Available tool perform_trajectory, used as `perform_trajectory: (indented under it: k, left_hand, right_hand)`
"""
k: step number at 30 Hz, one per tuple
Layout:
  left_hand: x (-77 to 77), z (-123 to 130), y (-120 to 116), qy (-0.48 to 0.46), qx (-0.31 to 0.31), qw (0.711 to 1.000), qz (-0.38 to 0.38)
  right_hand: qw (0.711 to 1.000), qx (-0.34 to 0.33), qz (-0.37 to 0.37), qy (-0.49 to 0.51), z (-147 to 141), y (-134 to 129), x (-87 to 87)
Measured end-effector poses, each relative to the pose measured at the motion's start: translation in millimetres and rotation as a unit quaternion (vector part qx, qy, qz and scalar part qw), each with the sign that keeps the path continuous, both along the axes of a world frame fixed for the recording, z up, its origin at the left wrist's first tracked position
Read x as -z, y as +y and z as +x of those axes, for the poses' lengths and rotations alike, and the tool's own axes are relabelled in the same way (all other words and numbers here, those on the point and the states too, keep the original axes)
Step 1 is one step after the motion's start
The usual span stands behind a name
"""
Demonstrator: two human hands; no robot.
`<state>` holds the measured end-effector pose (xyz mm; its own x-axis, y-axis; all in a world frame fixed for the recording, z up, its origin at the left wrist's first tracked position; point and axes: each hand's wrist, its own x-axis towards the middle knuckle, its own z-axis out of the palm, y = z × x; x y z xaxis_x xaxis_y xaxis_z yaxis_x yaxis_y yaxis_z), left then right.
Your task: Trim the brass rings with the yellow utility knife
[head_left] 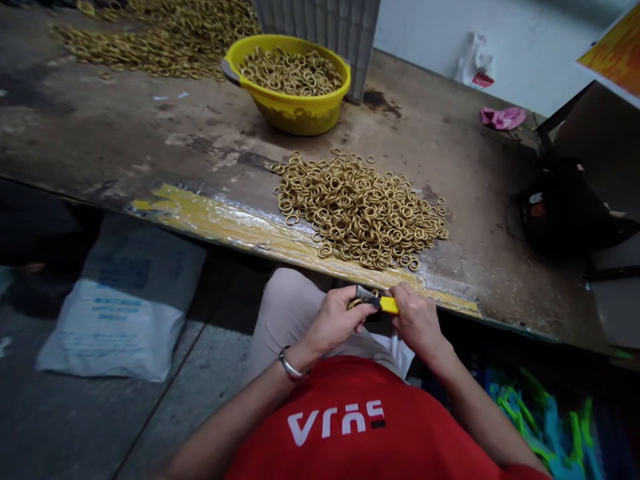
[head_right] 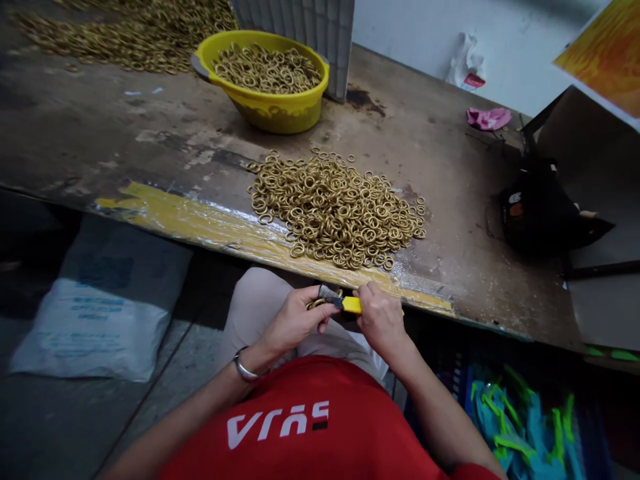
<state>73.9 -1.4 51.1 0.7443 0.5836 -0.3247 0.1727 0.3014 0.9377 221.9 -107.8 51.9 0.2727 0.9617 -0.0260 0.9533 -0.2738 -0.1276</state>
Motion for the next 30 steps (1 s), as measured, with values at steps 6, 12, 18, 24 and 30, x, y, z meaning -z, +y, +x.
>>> perform_trajectory:
  k: [6, 12, 18, 24, 30]
  left_hand:
    - [-10.7, -8.2, -8.0, -0.048, 0.094, 0.993, -0.061]
    - [9.8, -0.1, -13.8, -0.115, 0.017, 0.969, -0.216]
    - [14.3, -1.2, -6.2, -0.172, 0.035, 0.939, -0.297]
    - [17.2, 10.0, -7.5, -0.111, -0.016, 0.967, -0.227]
    - [13.9, 12.4, -18.3, -0.048, -0.113, 0.992, 0.035]
  right_hand:
    - [0.982, 0.178, 0.039, -0.058, 58.7, -4.7, 13.2]
    - [0.992, 0.11, 0.059, -0.015, 86.7, 2.4, 19.2]
    - [0.991, 0.112, 0.074, 0.017, 87.1, 7.7, 16.7]
    - [0.88, 0.208, 0.198, 0.378, 58.0, 7.5, -1.4]
    - [0.618, 0.243, 0.124, 0.738, 9.3, 13.4, -8.1]
